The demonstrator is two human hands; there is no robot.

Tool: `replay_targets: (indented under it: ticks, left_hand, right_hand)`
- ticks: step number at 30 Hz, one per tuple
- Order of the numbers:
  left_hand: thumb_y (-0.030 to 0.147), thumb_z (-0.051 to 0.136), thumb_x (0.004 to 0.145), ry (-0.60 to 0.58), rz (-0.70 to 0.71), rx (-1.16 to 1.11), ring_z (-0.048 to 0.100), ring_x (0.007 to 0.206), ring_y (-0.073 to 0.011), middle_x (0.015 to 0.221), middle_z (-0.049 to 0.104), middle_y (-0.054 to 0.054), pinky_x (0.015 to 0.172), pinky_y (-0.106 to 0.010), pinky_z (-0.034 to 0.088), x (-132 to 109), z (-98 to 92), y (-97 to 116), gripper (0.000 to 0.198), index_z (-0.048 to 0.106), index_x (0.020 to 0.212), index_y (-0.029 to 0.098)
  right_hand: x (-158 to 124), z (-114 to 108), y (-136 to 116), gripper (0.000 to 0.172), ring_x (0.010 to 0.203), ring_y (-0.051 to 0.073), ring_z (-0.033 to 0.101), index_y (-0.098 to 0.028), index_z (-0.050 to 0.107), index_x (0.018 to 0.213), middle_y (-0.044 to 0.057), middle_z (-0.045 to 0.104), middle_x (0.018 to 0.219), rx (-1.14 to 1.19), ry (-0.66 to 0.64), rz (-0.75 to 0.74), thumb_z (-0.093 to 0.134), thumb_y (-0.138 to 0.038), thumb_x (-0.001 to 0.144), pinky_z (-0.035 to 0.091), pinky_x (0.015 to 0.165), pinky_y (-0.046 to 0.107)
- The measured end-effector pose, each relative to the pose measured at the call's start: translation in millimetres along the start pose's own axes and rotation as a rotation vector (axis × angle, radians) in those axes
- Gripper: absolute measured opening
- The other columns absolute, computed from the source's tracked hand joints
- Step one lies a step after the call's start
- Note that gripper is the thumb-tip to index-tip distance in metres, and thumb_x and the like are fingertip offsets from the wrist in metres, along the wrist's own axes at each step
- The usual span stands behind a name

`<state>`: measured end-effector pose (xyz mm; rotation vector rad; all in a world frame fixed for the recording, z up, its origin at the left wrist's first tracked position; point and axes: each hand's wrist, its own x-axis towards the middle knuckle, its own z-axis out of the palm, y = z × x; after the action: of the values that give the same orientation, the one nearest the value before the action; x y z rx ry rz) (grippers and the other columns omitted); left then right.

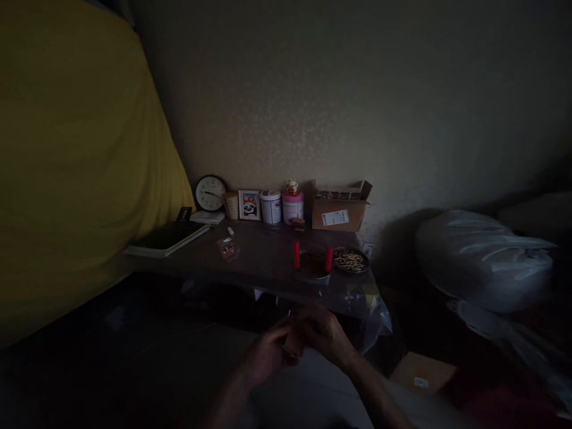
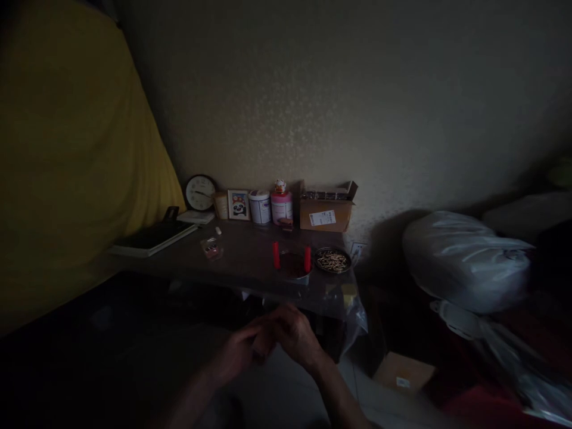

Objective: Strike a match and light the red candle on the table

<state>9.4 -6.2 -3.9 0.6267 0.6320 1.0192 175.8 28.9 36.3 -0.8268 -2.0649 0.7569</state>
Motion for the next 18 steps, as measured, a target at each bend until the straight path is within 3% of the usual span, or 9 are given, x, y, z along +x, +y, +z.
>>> replay_targets:
  ticks: [8, 18]
  left_hand:
    - [0.027, 0.050, 0.083, -0.037, 0.027, -0.064, 0.059, 0.072, -0.0161, 0.086, 0.064, -0.005, 0.058, -0.026, 0.038, -1, 2.3, 4, 0.031, 0.055, 0.112, 0.020]
    - [0.029, 0.051, 0.081, 0.010, 0.025, -0.015, 0.058, 0.077, -0.0166, 0.090, 0.063, -0.004, 0.060, -0.026, 0.040, -5, 5.6, 8, 0.031, 0.056, 0.111, 0.022]
  right_hand:
    - [3, -11, -4, 0.016, 0.079, 0.017, 0.060, -0.018, 0.064, 0.083, 0.004, 0.064, 0.083, 0.019, 0.085, 0.074, 0.049, -0.016, 0.080, 0.048, 0.070, 0.028]
    - [1, -8, 2, 0.024, 0.082, 0.016, 0.060, -0.021, 0.064, 0.085, 0.003, 0.064, 0.091, -0.120, 0.017, -0.020, 0.046, -0.009, 0.077, 0.047, 0.074, 0.027]
